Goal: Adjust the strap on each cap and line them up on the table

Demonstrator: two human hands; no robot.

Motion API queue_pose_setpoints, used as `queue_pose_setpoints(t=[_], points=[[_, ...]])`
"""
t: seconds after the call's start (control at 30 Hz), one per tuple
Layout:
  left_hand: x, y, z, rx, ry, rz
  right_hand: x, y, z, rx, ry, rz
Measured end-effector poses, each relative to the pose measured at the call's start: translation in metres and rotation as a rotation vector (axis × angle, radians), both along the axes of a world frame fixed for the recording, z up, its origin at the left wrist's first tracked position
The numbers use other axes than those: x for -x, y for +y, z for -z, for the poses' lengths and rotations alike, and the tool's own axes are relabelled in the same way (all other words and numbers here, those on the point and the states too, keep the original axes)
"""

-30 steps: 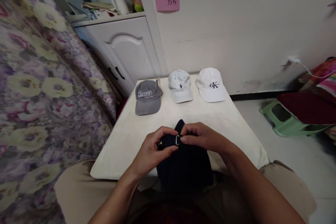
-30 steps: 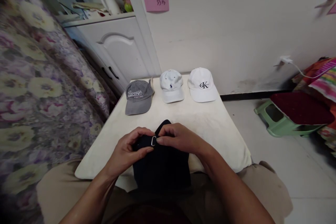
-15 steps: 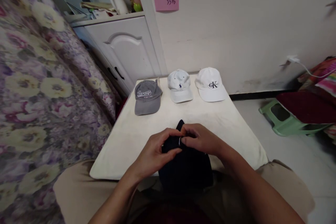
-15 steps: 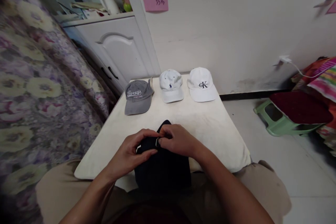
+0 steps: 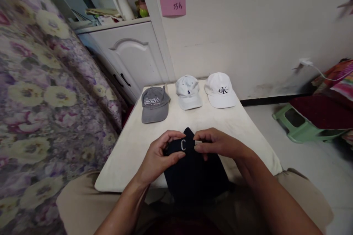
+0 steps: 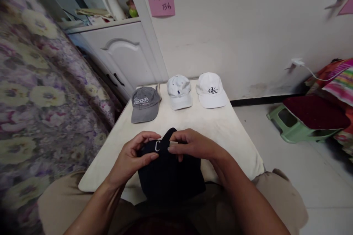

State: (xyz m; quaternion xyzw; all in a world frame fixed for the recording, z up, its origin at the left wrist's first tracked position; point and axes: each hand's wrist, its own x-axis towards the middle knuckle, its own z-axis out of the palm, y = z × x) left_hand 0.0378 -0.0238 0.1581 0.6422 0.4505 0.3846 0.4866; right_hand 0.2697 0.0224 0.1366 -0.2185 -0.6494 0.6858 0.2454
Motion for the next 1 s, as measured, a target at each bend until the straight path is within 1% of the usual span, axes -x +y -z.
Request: queue_pose_setpoints(t=[0.1, 0.2, 0.4, 0.53, 0.6, 0.8, 1.0], points=[[0.002, 0.002, 0.001, 0.041, -0.001, 0.064, -0.004, 0.001, -0.004, 0.035, 0.034, 0.005], [0.003, 0.002, 0.002, 0.064, 0.001, 0.108, -0.005, 0.0, -0.006, 0.027, 0.005, 0.013], [0.0, -0.002, -0.001, 0.088, 0.043, 0.112, -0.004, -0.001, -0.004, -0.004, -0.034, 0.034], [-0.003, -0.004, -0.002, 0.083, 0.076, 0.116, -0.006, -0.001, -0.005, -0.078, -0.055, 0.053], [-0.005, -0.004, -0.003, 0.075, 0.09, 0.127, -0.006, -0.002, -0.005, -0.089, -0.067, 0.069], [-0.011, -0.008, -0.006, 0.058, 0.11, 0.142, -0.003, -0.003, -0.004, -0.031, -0.096, 0.11], [-0.016, -0.012, -0.009, 0.024, 0.137, 0.149, 0.001, -0.004, 0.0, 0.004, -0.072, 0.059]])
